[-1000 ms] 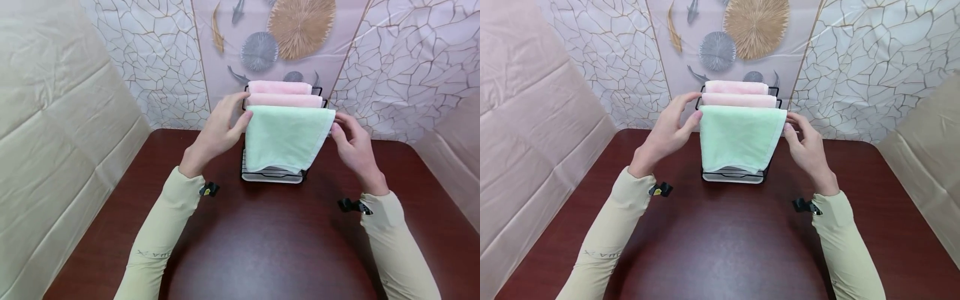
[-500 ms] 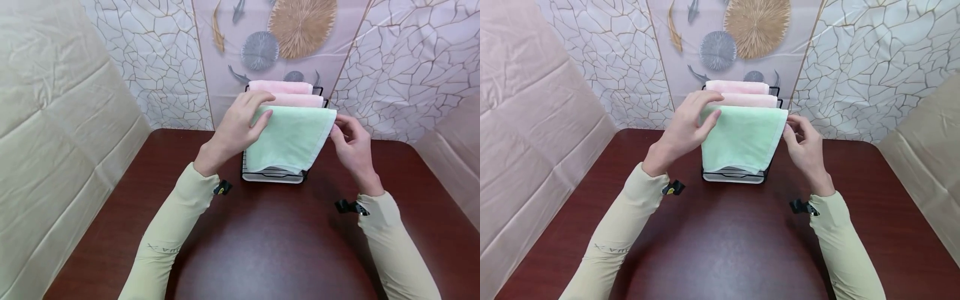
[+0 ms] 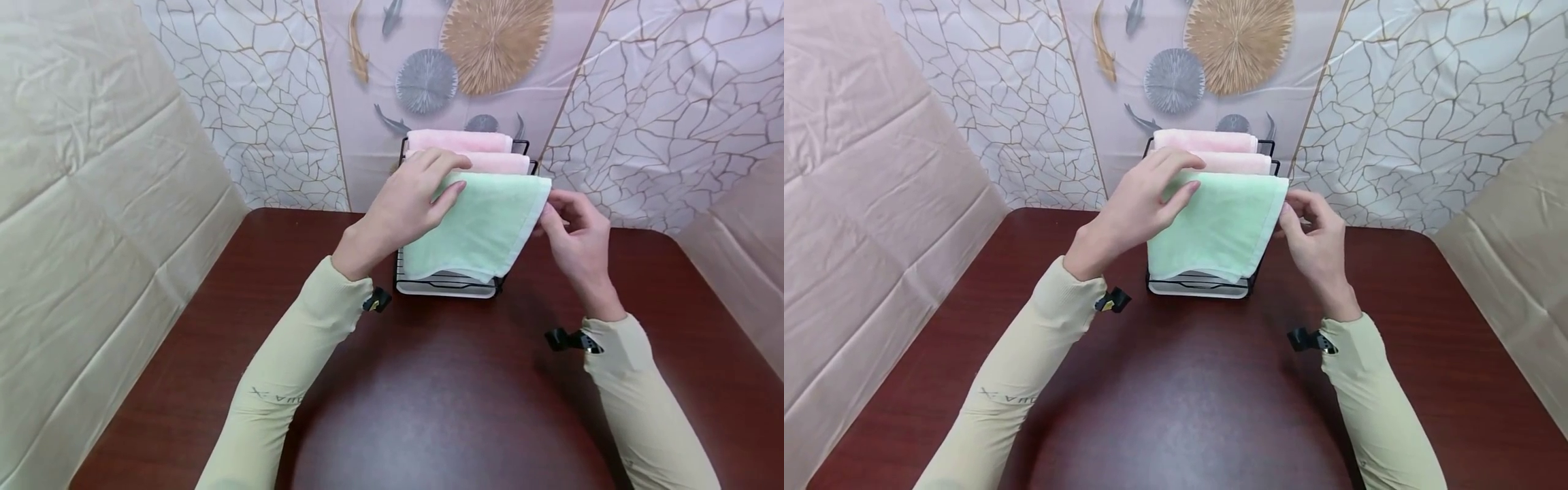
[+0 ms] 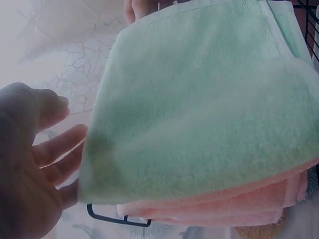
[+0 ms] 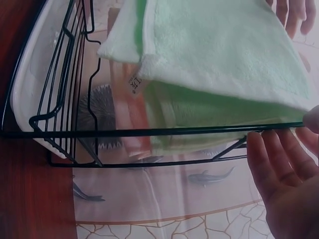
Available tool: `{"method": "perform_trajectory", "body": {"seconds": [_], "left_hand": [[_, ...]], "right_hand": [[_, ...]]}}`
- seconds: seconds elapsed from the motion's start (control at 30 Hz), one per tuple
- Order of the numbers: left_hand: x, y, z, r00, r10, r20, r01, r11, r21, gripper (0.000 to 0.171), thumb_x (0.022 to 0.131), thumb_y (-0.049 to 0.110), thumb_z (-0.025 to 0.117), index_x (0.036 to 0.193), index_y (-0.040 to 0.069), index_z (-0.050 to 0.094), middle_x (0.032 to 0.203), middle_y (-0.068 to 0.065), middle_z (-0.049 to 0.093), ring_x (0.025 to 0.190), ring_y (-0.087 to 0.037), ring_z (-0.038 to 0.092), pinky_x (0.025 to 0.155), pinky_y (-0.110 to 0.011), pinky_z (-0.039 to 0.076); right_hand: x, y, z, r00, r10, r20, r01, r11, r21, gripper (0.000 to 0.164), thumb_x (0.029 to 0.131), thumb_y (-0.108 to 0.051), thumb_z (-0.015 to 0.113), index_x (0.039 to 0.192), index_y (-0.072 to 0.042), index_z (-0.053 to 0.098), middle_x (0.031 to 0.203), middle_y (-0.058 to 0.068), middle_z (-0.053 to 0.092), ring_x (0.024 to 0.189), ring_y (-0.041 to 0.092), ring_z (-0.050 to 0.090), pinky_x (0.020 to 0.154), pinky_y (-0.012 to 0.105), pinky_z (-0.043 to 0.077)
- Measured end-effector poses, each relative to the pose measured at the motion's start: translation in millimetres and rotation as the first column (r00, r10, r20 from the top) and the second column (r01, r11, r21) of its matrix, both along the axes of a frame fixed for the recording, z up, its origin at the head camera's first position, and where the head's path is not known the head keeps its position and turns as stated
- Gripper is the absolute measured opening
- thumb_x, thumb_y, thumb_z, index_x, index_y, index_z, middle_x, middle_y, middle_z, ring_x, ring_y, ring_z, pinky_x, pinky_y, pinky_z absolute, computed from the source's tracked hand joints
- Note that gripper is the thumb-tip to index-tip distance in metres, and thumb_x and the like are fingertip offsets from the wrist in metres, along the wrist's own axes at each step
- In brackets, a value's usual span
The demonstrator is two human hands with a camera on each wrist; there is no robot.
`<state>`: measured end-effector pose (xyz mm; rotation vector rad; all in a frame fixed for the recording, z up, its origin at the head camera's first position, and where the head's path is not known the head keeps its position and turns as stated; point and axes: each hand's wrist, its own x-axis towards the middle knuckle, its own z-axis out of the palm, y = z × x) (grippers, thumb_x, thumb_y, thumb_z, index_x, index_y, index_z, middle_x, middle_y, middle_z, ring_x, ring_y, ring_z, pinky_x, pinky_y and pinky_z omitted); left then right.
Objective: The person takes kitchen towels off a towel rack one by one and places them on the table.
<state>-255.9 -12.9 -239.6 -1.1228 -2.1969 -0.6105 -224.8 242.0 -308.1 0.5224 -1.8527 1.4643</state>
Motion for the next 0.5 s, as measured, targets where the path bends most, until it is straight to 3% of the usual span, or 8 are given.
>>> {"method": "perform_trajectory", "body": {"seconds": [0.3, 0.5], "left_hand": [[-1.3, 11, 1.6, 0.995, 0.092, -0.026, -0.095, 0.986, -0.134, 0.034, 0.100, 0.024, 0.055, 0.132, 0.013, 0.059, 0.130, -0.001, 0.065, 0.124, -0.022, 0.057, 0.108, -0.036, 0.039], [-1.3, 13, 1.2, 0.981, 0.196, -0.009, -0.192, 0.950, -0.245, 0.035, 0.100, 0.030, 0.055, 0.133, 0.019, 0.058, 0.129, 0.001, 0.065, 0.127, -0.022, 0.055, 0.106, -0.041, 0.037]], "right_hand": [[0.7, -3, -0.1, 0.998, -0.058, -0.036, 0.058, 0.998, 0.001, 0.023, 0.093, 0.001, 0.059, 0.113, 0.013, 0.063, 0.087, -0.011, 0.068, 0.068, 0.007, 0.061, 0.059, 0.015, 0.048], [0.0, -5, -0.6, 0.996, -0.085, -0.031, 0.085, 0.996, 0.007, 0.024, 0.090, 0.003, 0.062, 0.112, 0.012, 0.064, 0.088, -0.014, 0.068, 0.072, 0.002, 0.060, 0.059, 0.013, 0.043]]}}
